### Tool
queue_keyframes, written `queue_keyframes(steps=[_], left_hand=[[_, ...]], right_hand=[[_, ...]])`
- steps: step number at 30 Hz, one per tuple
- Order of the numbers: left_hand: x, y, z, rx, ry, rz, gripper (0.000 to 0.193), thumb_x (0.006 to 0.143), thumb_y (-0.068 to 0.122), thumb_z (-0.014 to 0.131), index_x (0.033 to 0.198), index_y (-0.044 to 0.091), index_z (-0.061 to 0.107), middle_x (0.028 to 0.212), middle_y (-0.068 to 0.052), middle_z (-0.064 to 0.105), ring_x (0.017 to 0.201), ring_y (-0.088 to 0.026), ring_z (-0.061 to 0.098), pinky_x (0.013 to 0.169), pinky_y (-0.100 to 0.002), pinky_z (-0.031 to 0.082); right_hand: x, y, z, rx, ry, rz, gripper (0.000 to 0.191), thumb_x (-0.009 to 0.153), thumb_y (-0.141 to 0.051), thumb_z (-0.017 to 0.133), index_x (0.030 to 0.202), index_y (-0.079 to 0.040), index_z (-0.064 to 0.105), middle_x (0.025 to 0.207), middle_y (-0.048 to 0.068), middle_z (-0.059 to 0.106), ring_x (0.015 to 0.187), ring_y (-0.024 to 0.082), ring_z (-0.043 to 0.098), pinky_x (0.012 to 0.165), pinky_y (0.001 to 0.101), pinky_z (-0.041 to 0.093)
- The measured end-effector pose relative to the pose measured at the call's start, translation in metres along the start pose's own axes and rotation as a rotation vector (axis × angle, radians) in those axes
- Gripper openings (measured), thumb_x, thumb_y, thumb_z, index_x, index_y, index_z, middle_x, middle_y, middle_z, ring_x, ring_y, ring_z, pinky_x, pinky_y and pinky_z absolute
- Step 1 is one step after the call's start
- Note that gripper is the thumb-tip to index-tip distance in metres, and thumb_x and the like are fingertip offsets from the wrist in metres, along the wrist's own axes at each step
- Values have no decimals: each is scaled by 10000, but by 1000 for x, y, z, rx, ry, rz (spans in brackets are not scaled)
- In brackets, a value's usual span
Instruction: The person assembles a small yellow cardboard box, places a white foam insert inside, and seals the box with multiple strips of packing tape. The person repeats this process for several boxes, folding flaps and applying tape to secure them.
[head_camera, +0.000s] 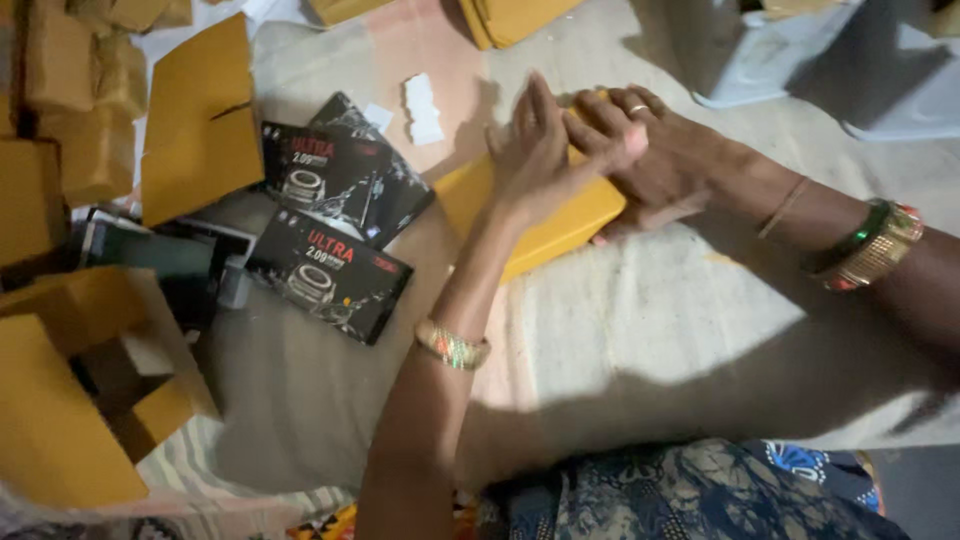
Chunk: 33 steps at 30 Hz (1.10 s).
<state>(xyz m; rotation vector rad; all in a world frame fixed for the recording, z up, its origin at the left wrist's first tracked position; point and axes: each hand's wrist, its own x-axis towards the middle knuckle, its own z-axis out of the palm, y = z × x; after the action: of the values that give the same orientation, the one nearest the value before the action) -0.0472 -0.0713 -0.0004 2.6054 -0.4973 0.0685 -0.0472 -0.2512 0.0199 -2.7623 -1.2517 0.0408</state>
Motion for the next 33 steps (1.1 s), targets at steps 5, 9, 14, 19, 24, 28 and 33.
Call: queue_keyframes(steps=[5,9,14,19,24,28,33], left_hand=[[128,24,6,-267,353,19,951,939,751,472,1554,37,347,1587,-299,377,1502,-463,330,1186,-663,246],[190,51,22,-626,710,218,640,1024,556,552,1396,36,570,1407,-224,620,1342,-427,570,1139,-529,463],[200,65,31,-308,558,521,536,946,561,672,1290,150,678,1310,-58,687,1265,-260,605,1101,-428,435],[194,75,29,7,432,858,870,780,734,840,1394,163,606,1449,-55,587,1393,-283,459,1190,-558,239],[192,80,38,112,240,762,1152,656,749,883,1551,187,425,1606,1,465,1532,-236,334,1257,-658,65],[194,72,50,74,248,748,1109,710,666,923,1586,245,388,1633,49,436,1556,-185,326,1286,-666,32],[195,69,61,332,445,749,968,855,364,908,1665,356,378,1656,196,396,1582,-68,305,1328,-573,5]], right_hand=[[-6,0,-4,7,45,16,1292,575,-704,792,1539,-37,249,1535,226,302,1472,408,240,1250,557,138],[-13,4,-19,123,236,-114,1317,456,-647,852,1491,9,369,1467,290,337,1375,489,276,1109,590,204],[-19,9,-26,162,66,10,1039,547,-604,857,1333,0,544,1438,261,439,1352,485,309,1174,574,213],[-15,15,-25,246,-11,64,1020,585,-576,865,1375,-22,535,1431,296,441,1331,517,307,1156,575,212],[-35,39,-41,507,224,-165,923,667,-436,856,1334,110,526,1343,367,527,1243,487,504,1077,503,388],[-78,71,-59,477,295,429,330,820,-169,673,1125,-141,796,884,55,786,714,228,754,673,400,579],[-84,113,-42,-158,813,697,288,956,-167,766,772,55,755,832,251,707,832,412,679,678,506,531]])
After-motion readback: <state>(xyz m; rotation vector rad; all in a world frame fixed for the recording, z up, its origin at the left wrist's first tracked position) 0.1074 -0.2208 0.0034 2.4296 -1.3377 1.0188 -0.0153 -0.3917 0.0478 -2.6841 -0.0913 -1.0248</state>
